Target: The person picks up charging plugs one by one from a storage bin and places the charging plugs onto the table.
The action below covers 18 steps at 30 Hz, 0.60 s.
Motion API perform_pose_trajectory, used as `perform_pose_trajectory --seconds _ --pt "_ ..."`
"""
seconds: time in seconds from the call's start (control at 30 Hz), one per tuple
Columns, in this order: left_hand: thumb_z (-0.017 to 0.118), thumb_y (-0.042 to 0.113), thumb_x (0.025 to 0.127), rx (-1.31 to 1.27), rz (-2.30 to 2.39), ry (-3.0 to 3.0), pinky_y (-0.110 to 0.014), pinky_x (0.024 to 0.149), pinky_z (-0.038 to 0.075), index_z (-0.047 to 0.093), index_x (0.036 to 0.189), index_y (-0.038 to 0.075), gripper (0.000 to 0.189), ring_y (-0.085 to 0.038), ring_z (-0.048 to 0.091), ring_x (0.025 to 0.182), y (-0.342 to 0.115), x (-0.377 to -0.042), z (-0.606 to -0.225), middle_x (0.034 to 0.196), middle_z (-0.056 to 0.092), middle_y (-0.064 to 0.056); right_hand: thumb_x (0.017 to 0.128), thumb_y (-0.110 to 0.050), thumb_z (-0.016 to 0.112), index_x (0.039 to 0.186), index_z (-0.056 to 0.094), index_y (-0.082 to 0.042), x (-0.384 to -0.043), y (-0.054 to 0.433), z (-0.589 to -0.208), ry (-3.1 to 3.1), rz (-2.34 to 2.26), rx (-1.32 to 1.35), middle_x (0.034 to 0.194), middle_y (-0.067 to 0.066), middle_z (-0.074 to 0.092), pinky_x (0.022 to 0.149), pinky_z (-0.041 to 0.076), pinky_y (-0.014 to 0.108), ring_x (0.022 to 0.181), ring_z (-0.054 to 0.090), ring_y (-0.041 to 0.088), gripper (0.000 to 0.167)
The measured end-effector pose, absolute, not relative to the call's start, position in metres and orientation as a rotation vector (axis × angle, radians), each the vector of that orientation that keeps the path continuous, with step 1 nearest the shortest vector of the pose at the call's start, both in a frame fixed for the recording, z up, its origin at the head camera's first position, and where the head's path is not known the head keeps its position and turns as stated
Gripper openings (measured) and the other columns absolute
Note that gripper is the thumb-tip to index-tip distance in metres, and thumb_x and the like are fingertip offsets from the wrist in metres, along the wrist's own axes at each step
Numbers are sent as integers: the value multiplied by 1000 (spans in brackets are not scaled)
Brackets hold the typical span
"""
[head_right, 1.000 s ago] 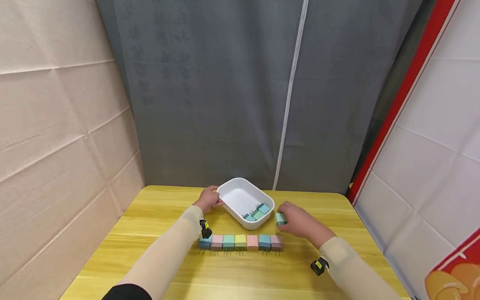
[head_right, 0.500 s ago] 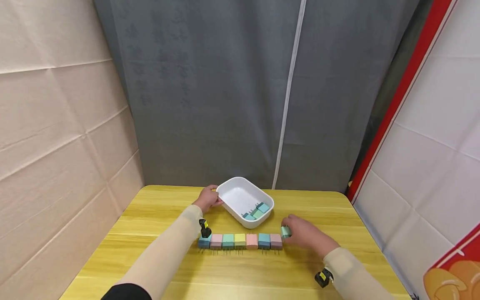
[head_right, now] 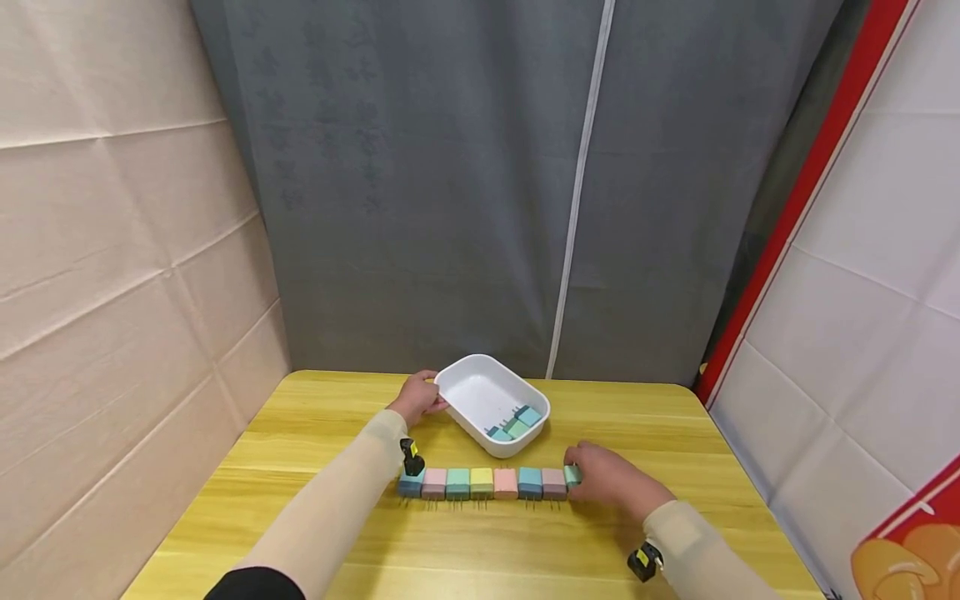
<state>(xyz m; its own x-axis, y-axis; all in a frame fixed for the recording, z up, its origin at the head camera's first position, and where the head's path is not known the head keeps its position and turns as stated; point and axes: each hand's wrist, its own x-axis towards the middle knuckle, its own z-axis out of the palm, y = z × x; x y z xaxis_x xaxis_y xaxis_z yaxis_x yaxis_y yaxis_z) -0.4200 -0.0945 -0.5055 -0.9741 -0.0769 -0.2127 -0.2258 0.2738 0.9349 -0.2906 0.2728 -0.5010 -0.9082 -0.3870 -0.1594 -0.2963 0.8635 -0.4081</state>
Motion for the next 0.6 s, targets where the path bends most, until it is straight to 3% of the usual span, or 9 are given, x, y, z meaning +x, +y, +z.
perform_pose_trajectory --seconds 0.2,0.43,0.6 --pt "49 -5 105 -293 1800 2412 -38 91 68 49 162 1 57 -19 71 78 -93 -421 -506 126 69 -26 85 -16 96 112 75 -17 -290 272 -504 2816 -546 -504 103 -4 61 89 59 43 92 57 17 34" --pt "50 -4 105 -294 1790 2409 -30 83 68 48 164 2 59 -19 71 79 -94 -420 -506 135 68 -27 84 -17 97 113 75 -15 -289 270 -504 2807 -559 -500 105 -3 62 92 59 45 93 58 18 36" --pt "50 -5 106 -304 1795 2402 -33 87 68 49 164 3 58 -18 71 78 -93 -422 -508 136 68 -28 85 -20 97 115 75 -15 -288 270 -504 2801 -557 -490 107 -3 63 95 59 47 95 58 18 38"
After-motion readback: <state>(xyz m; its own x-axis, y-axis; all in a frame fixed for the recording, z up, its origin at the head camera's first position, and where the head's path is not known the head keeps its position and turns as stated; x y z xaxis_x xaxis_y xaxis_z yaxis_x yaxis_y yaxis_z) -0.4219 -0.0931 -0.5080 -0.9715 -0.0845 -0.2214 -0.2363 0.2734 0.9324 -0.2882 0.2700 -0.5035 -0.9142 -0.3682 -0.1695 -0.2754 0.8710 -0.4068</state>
